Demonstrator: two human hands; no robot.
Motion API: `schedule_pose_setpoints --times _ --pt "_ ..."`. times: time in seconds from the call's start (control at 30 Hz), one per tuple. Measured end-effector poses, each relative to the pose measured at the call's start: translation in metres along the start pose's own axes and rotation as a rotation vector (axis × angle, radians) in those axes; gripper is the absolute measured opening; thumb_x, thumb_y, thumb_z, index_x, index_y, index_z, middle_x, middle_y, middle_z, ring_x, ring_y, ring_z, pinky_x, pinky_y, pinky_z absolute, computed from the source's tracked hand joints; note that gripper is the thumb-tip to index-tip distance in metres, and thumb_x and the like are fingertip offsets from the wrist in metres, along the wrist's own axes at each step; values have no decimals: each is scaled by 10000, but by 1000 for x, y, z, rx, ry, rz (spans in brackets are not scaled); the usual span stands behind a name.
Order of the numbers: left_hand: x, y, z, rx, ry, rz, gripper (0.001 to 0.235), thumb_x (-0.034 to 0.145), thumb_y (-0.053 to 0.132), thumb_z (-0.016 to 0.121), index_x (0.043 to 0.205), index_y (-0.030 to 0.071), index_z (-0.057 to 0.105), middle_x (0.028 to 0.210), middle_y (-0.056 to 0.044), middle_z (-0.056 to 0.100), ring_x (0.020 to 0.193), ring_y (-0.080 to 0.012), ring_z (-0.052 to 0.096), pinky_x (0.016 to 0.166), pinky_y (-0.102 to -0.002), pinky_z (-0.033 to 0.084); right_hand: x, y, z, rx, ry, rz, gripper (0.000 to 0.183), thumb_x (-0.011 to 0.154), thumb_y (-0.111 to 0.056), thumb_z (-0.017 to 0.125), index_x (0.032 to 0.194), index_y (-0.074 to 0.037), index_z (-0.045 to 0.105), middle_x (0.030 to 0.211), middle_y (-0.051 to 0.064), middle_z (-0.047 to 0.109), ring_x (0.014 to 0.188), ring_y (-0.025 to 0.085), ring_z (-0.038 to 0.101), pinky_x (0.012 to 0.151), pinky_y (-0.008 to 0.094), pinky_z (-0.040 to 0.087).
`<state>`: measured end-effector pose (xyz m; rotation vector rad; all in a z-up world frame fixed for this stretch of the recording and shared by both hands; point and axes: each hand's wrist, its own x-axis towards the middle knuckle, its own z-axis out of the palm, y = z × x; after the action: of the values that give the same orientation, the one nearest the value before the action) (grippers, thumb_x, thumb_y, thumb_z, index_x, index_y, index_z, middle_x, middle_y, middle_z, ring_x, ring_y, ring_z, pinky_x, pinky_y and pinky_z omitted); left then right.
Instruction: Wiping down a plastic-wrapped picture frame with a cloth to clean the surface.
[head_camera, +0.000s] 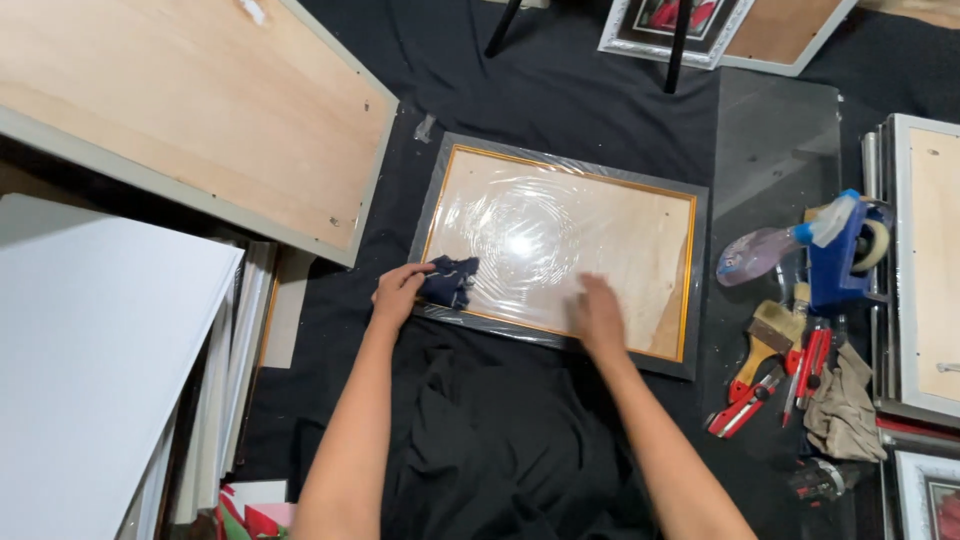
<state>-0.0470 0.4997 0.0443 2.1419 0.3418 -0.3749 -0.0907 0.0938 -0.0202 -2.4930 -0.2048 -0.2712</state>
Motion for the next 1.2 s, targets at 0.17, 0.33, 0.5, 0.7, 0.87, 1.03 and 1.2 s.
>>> schedule_pose_setpoints --times 0.17,0.33,0.5,0.7,0.87,1.03,1.2 --pt "-1 -32 1 -532 240 -215 381 1026 228 534 1373 85 599 1440 -220 525 1386 -371 468 1103 -479 442 49 -174 101 101 -275 -87 462 997 -187 577 1459 -195 567 1530 213 476 1424 504 398 1160 551 365" --pt "28 -70 20 -330 98 -124 523 1067 367 449 1454 32 556 1480 -247 525 1409 -390 455 1195 -482 350 48 -213 169 -39 -334 -141 628 967 -148 531 1568 -294 426 1589 172 413 1428 468 413 1119 514 383" --pt "29 -67 31 98 79 -135 509 1025 408 533 1471 163 516 1360 -110 529 1330 -333 514 1138 -452 340 31 -151 102 -110 -275 -320 361 963 -279 642 1321 -320 655 1442 53 605 1284 343 597 1050 448 482" --pt "20 -55 28 189 154 -124 466 988 339 600 1399 122 578 1316 -126 557 1263 -376 563 1084 -467 408 -53 -16 -61 -388 -301 0 464 912 -218 664 1350 -370 653 1448 50 624 1338 391 567 1030 498 498" --pt "33 -75 39 154 193 -246 405 984 317 583 1339 127 623 1266 -106 569 1211 -330 607 980 -425 515 -117 94 -77 -611 13 320 390 983 -240 634 1370 -212 680 1365 129 677 1308 305 623 1095 383 496" --pt "10 -50 37 161 218 -257 406 981 250 578 1324 39 626 1230 -172 573 1180 -383 619 948 -466 543 -75 -8 9 -557 22 448 358 949 -173 631 1296 -103 683 1194 189 682 1043 380 712 847 435 603" --pt "5 -50 39 103 248 -291 461 954 390 629 1266 52 596 1250 -210 557 1206 -432 587 989 -510 513 -37 -140 89 -223 -104 -72 512 968 -143 560 1470 -244 558 1338 198 638 1226 421 627 990 489 513"
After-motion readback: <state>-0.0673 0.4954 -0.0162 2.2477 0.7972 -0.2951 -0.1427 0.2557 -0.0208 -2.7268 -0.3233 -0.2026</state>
